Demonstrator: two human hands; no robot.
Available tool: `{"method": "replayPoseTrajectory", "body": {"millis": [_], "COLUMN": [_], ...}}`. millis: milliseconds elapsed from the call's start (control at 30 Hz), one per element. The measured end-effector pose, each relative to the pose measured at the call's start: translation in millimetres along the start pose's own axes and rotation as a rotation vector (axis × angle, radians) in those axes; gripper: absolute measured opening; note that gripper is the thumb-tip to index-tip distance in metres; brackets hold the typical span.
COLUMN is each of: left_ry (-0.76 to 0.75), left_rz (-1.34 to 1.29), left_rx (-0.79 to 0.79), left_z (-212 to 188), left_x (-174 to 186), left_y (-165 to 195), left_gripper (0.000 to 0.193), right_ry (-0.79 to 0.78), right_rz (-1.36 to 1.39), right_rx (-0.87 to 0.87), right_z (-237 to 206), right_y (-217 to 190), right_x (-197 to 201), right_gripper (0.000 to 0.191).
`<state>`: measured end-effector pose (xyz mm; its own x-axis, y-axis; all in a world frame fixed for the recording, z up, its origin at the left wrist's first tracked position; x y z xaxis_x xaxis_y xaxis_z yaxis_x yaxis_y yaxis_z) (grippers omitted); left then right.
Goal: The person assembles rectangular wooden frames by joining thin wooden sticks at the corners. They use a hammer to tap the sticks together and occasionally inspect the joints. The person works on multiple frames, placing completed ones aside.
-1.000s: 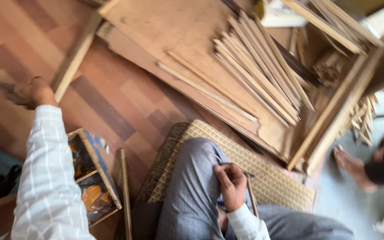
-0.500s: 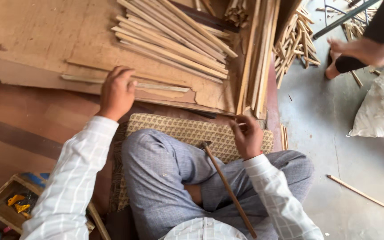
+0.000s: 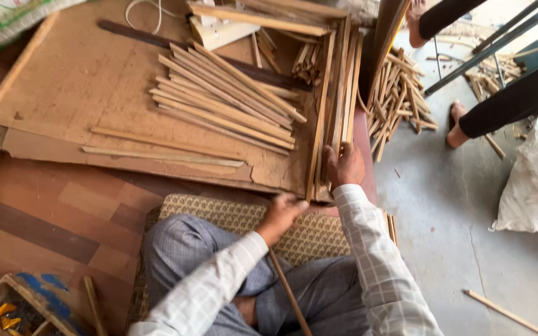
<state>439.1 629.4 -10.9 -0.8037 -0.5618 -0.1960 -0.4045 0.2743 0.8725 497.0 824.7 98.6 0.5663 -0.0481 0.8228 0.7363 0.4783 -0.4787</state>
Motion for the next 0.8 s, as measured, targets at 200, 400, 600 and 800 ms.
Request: {"method": "replayPoseTrajectory", "body": {"millis": [200, 400, 600, 800], "left_ry": [-0.059, -0.087, 0.052, 0.196], "left_rz": [-0.335, -0.473, -0.373, -0.135], "left_rx": [0.026, 0.048, -0.180, -0.341], "left_z": [1.2, -17.8, -43.8, -98.2], "left_x": [-32.1, -26.9, -13.7, 33.0], "left_y": [-12.3, -2.2, 19.0, 34.9], "left_gripper": [0.017, 0.014, 0.014, 0.016], "right_ry": [-0.058, 0.104, 0.132, 0.305], "right_rz": [0.053, 0.500, 0.687, 0.727], "right_rx": [-0.100, -0.054, 0.168, 0.353], "right_z": [5.4, 2.3, -30.8, -74.4], "right_y": [10.3, 13.5, -37.9, -79.6], "right_x": [-15.0, -2.0, 41.7, 120.8], "right_gripper": [0.030, 0.034, 0.024, 0.022]}}
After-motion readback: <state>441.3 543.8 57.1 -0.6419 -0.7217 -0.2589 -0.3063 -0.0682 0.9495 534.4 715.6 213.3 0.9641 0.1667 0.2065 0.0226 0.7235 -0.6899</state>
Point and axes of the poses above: each hand's wrist, its own z-axis towards the middle knuckle, its own x-axis out of the back of the hand, y = z × x, the point moved 4 cm from there along z, towards the middle knuckle, and after that the axes turned 1 degree about y, right-handed, at the moved point
